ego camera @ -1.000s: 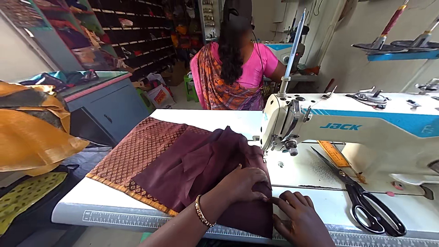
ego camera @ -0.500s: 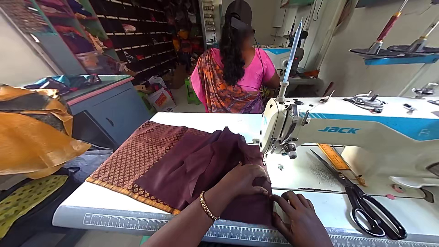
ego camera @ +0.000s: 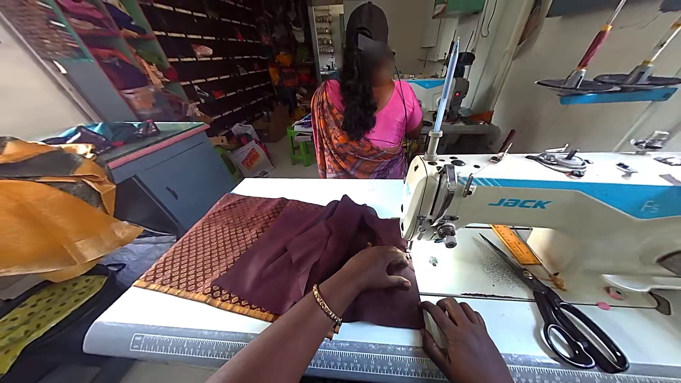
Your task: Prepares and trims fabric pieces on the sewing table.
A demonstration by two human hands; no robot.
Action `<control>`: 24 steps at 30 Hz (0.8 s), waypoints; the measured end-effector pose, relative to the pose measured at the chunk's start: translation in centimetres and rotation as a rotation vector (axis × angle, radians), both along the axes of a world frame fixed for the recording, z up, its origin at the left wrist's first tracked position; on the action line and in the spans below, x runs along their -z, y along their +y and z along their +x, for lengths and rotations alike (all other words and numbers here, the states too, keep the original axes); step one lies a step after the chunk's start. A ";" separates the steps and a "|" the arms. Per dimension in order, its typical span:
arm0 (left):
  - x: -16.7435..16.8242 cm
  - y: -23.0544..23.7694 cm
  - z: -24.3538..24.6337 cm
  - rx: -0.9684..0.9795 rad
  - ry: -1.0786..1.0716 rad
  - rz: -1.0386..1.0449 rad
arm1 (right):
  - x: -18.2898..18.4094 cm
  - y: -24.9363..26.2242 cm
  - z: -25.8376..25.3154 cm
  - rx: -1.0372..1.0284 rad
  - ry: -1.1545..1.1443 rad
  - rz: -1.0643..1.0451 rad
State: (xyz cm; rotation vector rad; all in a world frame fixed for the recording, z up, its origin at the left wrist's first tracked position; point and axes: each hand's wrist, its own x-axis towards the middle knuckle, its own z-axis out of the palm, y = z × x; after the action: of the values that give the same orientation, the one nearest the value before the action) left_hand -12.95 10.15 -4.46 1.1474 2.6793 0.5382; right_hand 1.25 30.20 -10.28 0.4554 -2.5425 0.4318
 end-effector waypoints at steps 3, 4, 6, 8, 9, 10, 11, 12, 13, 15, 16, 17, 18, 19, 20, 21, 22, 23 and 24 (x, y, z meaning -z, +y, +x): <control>0.2 -0.1 -0.8 0.012 0.004 0.037 | 0.0 0.0 0.1 -0.002 -0.001 -0.008; 0.2 -0.1 -0.9 0.015 0.007 0.038 | 0.0 0.0 0.1 -0.003 -0.001 -0.010; 0.0 -0.2 -1.1 0.014 0.018 0.032 | 0.0 0.0 0.1 -0.002 -0.005 -0.011; -0.1 -0.2 -1.2 0.022 0.033 0.048 | 0.0 0.0 0.1 0.001 0.005 -0.016; -0.1 -0.3 -1.3 0.029 0.039 0.056 | 0.0 0.0 0.1 0.002 0.009 -0.019; 0.0 -0.3 -1.6 0.036 0.041 0.060 | 0.0 0.0 0.1 0.001 0.008 -0.024; 0.1 -0.3 -1.9 0.042 0.039 0.067 | 0.0 0.0 0.1 0.002 0.001 -0.028; 0.2 -0.3 -2.2 0.044 0.035 0.078 | -0.1 0.0 0.1 0.003 -0.006 -0.032; 0.3 -0.3 -2.6 0.043 0.027 0.084 | -0.2 0.0 0.2 0.007 -0.014 -0.035; 0.1 -0.4 -3.1 0.034 0.011 0.087 | -0.3 0.0 0.2 0.010 -0.027 -0.043; 0.0 -0.3 -3.1 0.022 0.008 0.088 | -0.3 0.0 0.3 0.011 -0.035 -0.049; -0.2 -0.2 -3.0 -0.006 0.009 0.066 | -0.4 0.1 0.3 0.008 -0.043 -0.057; -0.5 0.0 -2.5 -0.046 0.018 0.029 | -0.5 0.1 0.3 0.006 -0.055 -0.065; -0.9 0.5 -1.7 -0.095 0.040 -0.009 | -0.6 0.2 0.3 0.002 -0.070 -0.076; -1.1 1.2 -0.7 -0.138 0.087 -0.033 | -0.7 0.2 0.3 0.000 -0.078 -0.089; -1.1 2.0 0.5 -0.172 0.125 -0.040 | -0.7 0.3 0.3 -0.004 -0.075 -0.097; -1.1 2.6 1.7 -0.197 0.114 -0.043 | -0.7 0.3 0.3 -0.007 -0.071 -0.101; -1.2 2.9 2.6 -0.239 0.035 -0.034 | -0.7 0.4 0.4 -0.012 -0.067 -0.105; -1.3 2.9 3.1 -0.284 -0.045 -0.009 | -0.7 0.5 0.4 -0.025 -0.062 -0.117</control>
State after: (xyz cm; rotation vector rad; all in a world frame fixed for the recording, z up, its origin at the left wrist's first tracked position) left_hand -9.86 13.09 -3.20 0.7458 2.8181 0.5852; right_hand 1.69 30.71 -9.61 0.4364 -2.5567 0.6091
